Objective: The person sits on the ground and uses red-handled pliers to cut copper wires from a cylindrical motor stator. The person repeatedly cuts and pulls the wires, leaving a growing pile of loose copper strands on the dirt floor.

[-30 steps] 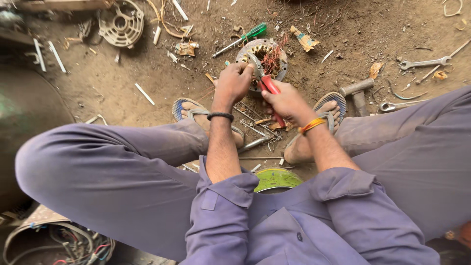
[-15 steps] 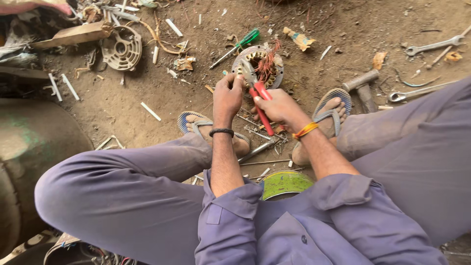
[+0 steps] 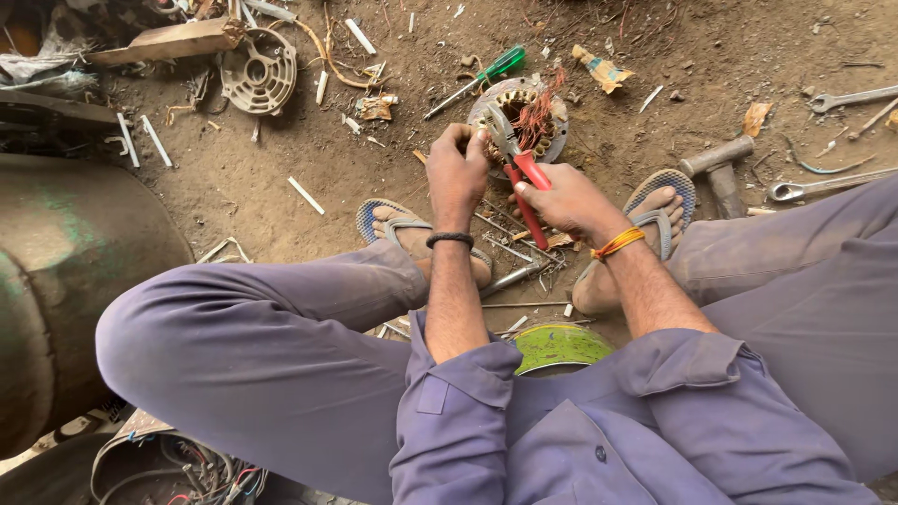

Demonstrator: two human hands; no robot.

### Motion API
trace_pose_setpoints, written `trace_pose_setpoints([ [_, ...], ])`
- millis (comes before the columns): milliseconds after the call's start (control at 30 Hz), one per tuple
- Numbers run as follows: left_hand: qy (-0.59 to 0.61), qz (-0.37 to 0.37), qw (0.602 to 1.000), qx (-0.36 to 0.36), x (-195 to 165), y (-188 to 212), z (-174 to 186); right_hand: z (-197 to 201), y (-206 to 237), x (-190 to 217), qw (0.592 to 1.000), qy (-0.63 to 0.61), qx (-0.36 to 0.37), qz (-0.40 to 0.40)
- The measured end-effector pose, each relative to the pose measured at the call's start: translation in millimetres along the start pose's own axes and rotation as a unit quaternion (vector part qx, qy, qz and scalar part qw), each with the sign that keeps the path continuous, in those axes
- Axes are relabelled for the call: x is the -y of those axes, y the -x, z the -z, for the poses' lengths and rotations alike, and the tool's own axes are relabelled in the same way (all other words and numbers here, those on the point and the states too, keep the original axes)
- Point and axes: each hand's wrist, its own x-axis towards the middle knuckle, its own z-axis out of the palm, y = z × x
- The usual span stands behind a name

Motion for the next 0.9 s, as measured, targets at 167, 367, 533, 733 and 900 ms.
trace_pose_setpoints([
  [167,0.008,0.004,1.0,-0.011,-1,0,1,-1,0,2,0.992,0.128,-0.004,0.017],
  [367,-0.006,0.018,0.999,0.027,-2,-1,4,-5,0,3,0.999,0.043,-0.003,0.006],
  [533,0.017,0.029,0.999,0.038,15,-6,-1,-7,3,13,0.998,-0.06,0.005,-0.035],
  [733,0.338,0.142,0.93,-0.019,58,-20,-4,8,21,45,0.983,-0.175,0.001,-0.055],
  [900,0.182,0.08,0.978,-0.067,63,-29,-6,39,37,72,0.959,-0.255,-0.123,-0.002],
])
